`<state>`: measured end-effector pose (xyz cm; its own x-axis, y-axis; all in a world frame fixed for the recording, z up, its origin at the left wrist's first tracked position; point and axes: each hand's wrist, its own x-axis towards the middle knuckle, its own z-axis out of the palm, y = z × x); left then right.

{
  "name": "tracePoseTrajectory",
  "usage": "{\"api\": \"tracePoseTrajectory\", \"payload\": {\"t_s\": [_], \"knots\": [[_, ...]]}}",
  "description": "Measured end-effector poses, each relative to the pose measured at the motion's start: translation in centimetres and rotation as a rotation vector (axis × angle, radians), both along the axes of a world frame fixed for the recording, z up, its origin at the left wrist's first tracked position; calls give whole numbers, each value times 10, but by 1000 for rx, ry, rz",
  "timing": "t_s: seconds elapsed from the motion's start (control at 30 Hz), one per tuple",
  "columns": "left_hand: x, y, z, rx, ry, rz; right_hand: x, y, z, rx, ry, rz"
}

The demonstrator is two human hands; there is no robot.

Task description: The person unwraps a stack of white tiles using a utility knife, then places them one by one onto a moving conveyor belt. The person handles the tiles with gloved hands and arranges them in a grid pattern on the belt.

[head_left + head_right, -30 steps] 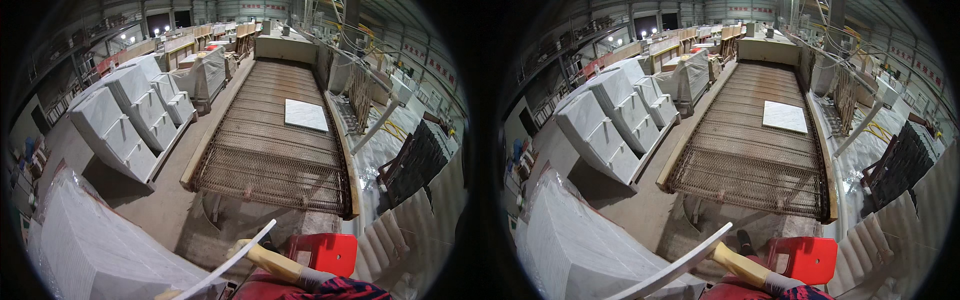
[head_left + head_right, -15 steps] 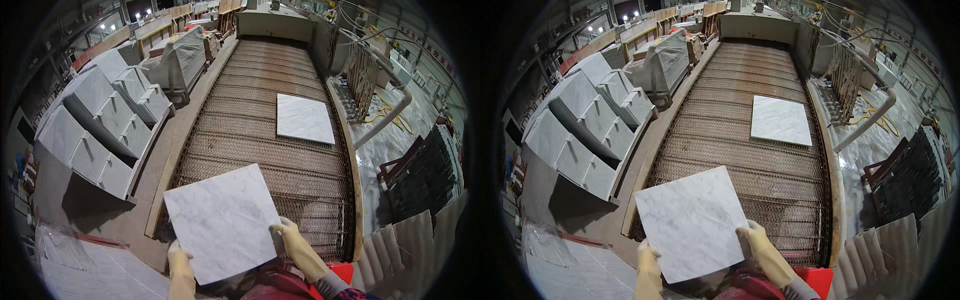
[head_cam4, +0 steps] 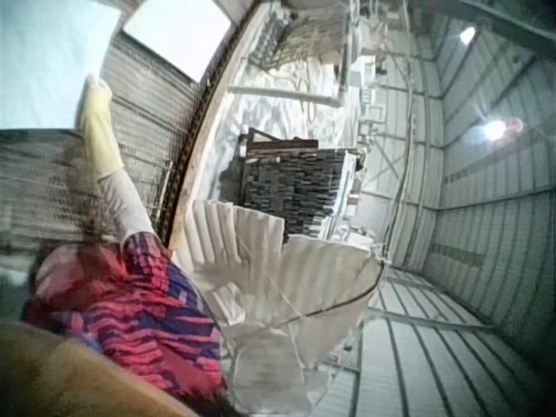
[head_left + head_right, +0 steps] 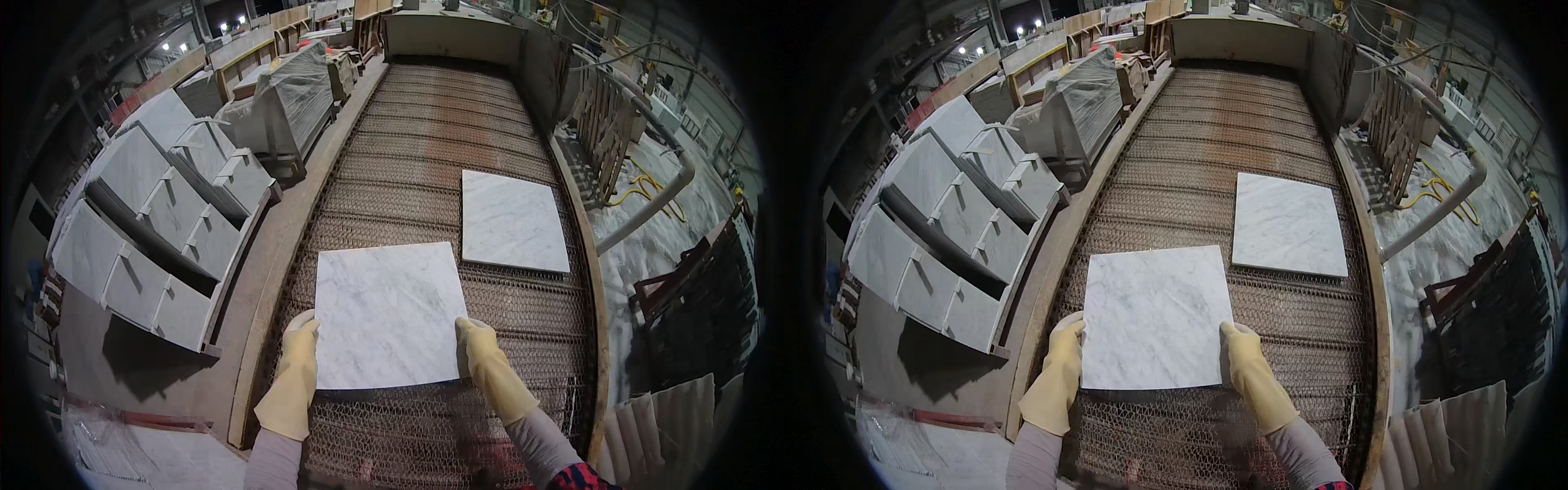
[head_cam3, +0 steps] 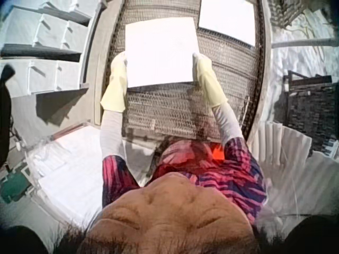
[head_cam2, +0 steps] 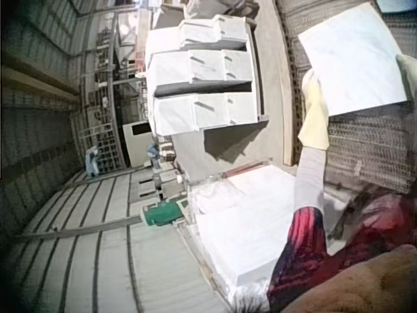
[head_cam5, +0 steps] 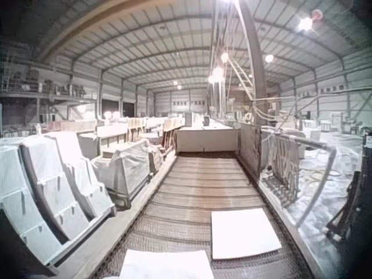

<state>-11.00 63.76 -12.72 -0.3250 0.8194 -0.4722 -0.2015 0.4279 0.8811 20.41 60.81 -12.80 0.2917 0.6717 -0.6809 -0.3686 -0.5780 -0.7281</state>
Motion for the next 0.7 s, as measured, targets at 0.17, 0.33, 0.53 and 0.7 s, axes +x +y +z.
{"api": "tracePoseTrajectory", "payload": {"t_s": [0.17, 0.33, 0.53, 0.7], "knots": [[28, -10, 44, 19, 139, -94, 10, 7, -13, 1, 43, -28], [-1, -60, 17, 229, 389, -332, 11, 3, 9, -12, -15, 219], [28, -168, 57, 129, 297, -429, 28, -2, 14, -9, -536, 738], [37, -258, 31, 101, 94, -451, 27, -4, 28, 450, -1085, 618]]}}
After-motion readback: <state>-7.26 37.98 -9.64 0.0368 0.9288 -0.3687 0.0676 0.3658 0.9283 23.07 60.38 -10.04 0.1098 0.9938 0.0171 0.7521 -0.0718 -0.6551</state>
